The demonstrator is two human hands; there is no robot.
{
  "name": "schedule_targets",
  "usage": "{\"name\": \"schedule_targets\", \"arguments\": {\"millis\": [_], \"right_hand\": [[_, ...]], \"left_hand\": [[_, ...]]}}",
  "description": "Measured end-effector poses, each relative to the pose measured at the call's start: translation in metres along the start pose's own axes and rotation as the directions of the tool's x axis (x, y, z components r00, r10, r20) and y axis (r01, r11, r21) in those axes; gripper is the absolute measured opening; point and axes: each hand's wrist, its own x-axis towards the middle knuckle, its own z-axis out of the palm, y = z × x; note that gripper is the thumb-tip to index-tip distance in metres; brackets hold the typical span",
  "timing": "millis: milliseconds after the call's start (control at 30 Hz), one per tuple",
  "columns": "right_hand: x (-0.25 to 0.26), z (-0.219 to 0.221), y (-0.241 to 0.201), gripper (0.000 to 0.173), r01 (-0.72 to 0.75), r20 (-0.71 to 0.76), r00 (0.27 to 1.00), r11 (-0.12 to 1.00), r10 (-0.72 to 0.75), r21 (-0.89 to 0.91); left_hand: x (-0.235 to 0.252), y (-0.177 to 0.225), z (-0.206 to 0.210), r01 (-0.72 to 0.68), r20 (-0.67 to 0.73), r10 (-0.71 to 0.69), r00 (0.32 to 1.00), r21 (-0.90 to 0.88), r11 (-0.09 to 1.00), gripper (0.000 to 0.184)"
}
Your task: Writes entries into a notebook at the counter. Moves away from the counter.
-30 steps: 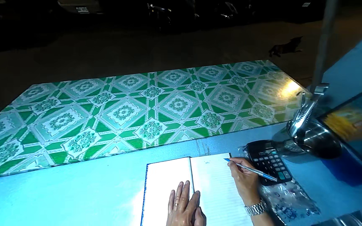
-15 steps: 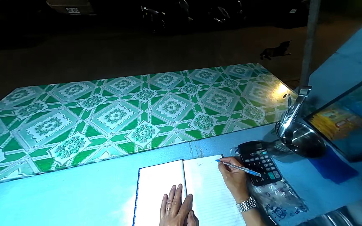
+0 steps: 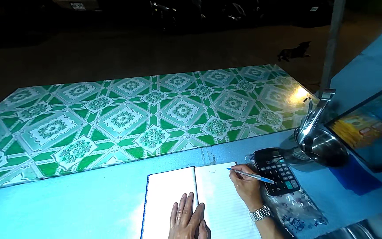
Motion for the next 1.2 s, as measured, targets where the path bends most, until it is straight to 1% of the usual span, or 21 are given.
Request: {"name": "schedule_targets", "arguments": {"millis": [100, 367, 500, 667, 1033, 1200], "right_hand": [[0.0000, 0.0000, -0.0013, 0.008, -0.007, 0.004, 1.000, 0.999, 0.007, -0.032], [-0.0005, 0.0022, -0.0017, 0.007, -0.023, 0.012, 1.000, 0.999, 0.023, -0.043], [0.0001, 0.0038, -0.0026, 0.007, -0.024, -0.029, 0.999, 0.998, 0.022, -0.054], [-0.0002, 0.0026, -0.0012, 0.007, 0.001, 0.006, 1.000, 0.998, -0.001, -0.064], [-0.0011, 0.0005, -0.0031, 0.007, -0.012, -0.010, 1.000, 1.000, 0.012, -0.015], [-0.0008, 0.0022, -0.0054, 0.005, -0.021, -0.045, 0.999, 0.999, 0.019, -0.039]], "left_hand": [[0.0001, -0.0001, -0.0006, 0.007, 0.004, -0.007, 1.000, -0.004, 1.000, 0.041], [-0.0001, -0.0001, 0.0004, 0.008, 0.002, -0.008, 1.000, 0.001, 1.000, 0.041], [0.0004, 0.0007, -0.0012, 0.010, 0.007, -0.010, 1.000, 0.009, 1.000, 0.041], [-0.0006, 0.0005, -0.0007, 0.009, 0.004, -0.009, 1.000, 0.003, 1.000, 0.041], [-0.0004, 0.0000, -0.0004, 0.004, -0.007, -0.004, 1.000, 0.002, 1.000, 0.041], [0.0001, 0.0005, -0.0010, 0.005, -0.003, -0.005, 1.000, 0.006, 1.000, 0.041]]}}
